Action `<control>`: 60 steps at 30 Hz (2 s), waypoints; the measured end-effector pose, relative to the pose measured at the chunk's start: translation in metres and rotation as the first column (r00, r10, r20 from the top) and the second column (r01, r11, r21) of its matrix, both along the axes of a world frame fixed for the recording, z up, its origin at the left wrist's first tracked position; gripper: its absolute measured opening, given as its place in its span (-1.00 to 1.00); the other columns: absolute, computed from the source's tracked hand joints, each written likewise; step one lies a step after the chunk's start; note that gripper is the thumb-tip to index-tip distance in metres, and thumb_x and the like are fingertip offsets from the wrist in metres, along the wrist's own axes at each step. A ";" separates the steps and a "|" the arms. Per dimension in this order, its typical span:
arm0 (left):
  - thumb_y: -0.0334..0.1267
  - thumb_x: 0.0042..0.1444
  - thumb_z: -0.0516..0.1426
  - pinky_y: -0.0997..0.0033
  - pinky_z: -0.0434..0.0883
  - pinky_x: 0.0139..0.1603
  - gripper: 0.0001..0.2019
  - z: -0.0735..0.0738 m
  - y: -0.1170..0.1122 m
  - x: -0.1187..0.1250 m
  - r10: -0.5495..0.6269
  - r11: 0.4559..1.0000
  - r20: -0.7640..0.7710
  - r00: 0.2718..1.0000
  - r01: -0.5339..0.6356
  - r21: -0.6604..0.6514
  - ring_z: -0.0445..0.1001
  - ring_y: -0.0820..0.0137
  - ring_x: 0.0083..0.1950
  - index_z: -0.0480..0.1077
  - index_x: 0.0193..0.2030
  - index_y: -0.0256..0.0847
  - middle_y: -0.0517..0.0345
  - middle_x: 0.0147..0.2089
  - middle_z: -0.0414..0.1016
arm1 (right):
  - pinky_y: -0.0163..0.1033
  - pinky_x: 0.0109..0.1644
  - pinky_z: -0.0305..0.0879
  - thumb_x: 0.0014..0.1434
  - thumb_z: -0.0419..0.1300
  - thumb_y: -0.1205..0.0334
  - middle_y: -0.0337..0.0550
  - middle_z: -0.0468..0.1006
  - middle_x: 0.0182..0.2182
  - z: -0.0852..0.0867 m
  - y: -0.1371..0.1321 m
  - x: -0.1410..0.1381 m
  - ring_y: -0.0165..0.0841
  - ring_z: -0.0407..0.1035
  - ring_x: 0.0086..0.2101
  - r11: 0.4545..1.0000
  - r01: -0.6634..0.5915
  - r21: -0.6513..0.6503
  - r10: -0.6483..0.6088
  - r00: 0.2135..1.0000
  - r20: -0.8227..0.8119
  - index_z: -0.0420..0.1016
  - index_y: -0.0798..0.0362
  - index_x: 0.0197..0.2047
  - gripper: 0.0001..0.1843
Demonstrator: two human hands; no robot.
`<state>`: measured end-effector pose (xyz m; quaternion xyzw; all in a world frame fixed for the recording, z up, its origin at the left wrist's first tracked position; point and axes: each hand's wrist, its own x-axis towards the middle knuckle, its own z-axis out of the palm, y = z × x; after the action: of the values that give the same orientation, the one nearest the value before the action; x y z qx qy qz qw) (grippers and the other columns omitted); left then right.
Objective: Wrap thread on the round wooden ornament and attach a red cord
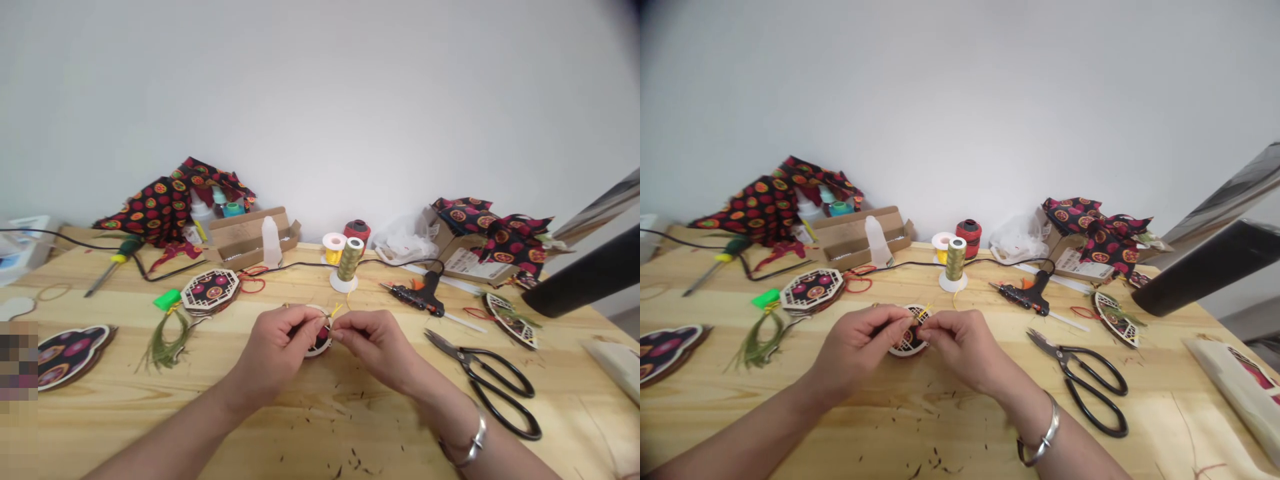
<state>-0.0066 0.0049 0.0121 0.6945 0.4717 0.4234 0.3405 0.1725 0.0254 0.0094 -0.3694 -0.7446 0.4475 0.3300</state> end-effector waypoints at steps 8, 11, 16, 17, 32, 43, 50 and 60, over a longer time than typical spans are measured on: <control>-0.31 0.16 0.07 0.48 0.36 -0.36 -0.82 -0.007 0.002 0.000 0.061 0.998 -0.068 0.996 -0.058 0.040 0.43 0.42 -0.42 0.48 -0.38 -0.22 0.19 -0.45 0.53 | -0.39 -0.45 0.03 0.21 0.02 0.36 -0.35 0.27 -0.59 0.007 -0.009 0.000 -0.51 0.10 -0.54 0.984 -0.031 0.174 -0.007 0.976 0.217 0.33 0.07 -0.47 -0.77; -0.31 0.15 0.08 0.47 0.36 -0.35 -0.83 -0.007 0.002 0.000 0.072 0.996 -0.084 0.994 -0.068 0.051 0.44 0.42 -0.41 0.48 -0.38 -0.22 0.19 -0.44 0.54 | -0.38 -0.45 0.00 0.22 0.00 0.37 -0.36 0.20 -0.60 0.007 -0.011 0.000 -0.52 0.06 -0.55 0.975 -0.043 0.218 -0.011 0.970 0.243 0.26 0.07 -0.50 -0.75; -0.31 0.14 0.08 0.48 0.35 -0.39 -0.83 -0.006 0.001 0.001 0.096 0.993 -0.090 0.991 -0.089 0.073 0.44 0.41 -0.43 0.49 -0.39 -0.21 0.19 -0.45 0.54 | -0.37 -0.47 -0.04 0.22 -0.01 0.39 -0.37 0.07 -0.63 0.008 -0.014 -0.001 -0.51 -0.02 -0.57 0.967 -0.064 0.248 -0.004 0.964 0.267 0.18 0.06 -0.56 -0.69; -0.31 0.14 0.08 0.48 0.35 -0.39 -0.82 -0.006 0.000 0.002 0.101 0.993 -0.088 0.991 -0.094 0.075 0.44 0.41 -0.43 0.49 -0.39 -0.21 0.19 -0.45 0.54 | -0.37 -0.47 -0.04 0.22 -0.01 0.39 -0.36 0.06 -0.63 0.008 -0.014 -0.001 -0.51 -0.03 -0.58 0.965 -0.069 0.255 -0.003 0.963 0.269 0.18 0.06 -0.57 -0.69; -0.32 0.18 0.02 0.48 0.30 -0.40 -0.76 -0.004 0.003 0.003 -0.152 0.988 -0.190 0.970 0.151 -0.018 0.39 0.42 -0.45 0.50 -0.39 -0.19 0.20 -0.48 0.49 | -0.25 -0.47 -0.05 0.26 -0.06 0.45 -0.21 0.37 -0.58 0.005 -0.007 0.010 -0.40 0.08 -0.54 0.545 -0.224 0.808 -0.238 0.883 0.405 0.45 0.10 -0.30 -0.73; -0.28 0.10 0.11 0.45 0.27 -0.37 -0.80 0.001 0.003 0.001 -0.203 0.924 0.205 0.957 0.256 -0.283 0.32 0.44 -0.44 0.45 -0.51 -0.22 0.22 -0.53 0.40 | -0.41 -0.37 0.21 0.19 0.10 0.39 -0.23 0.54 -0.49 -0.002 0.009 0.012 -0.48 0.35 -0.48 0.920 0.022 0.391 -0.070 0.992 0.109 0.51 0.08 -0.37 -0.83; -0.21 0.12 0.11 0.50 0.18 -0.42 -0.81 0.002 0.006 0.000 -0.085 0.908 0.290 0.953 0.194 -0.371 0.22 0.50 -0.47 0.45 -0.42 -0.24 0.28 -0.52 0.35 | -0.42 -0.44 0.16 0.21 0.13 0.26 -0.26 0.49 -0.57 -0.007 0.007 0.010 -0.50 0.28 -0.54 0.954 0.057 0.295 -0.090 0.991 0.099 0.50 0.09 -0.42 -0.80; -0.23 0.17 0.05 0.52 0.24 -0.40 -0.78 -0.004 0.006 0.003 0.003 0.970 0.087 0.996 0.018 -0.242 0.28 0.48 -0.46 0.43 -0.43 -0.23 0.29 -0.53 0.35 | -0.40 -0.35 0.16 0.25 0.03 0.33 -0.22 0.51 -0.49 -0.002 -0.001 0.005 -0.48 0.32 -0.47 0.931 -0.064 0.359 -0.047 0.955 0.292 0.49 0.07 -0.33 -0.78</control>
<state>-0.0040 0.0110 0.0076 0.6304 0.5020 0.3911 0.4446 0.1779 0.0246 0.0071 -0.3613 -0.8570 0.2428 0.2757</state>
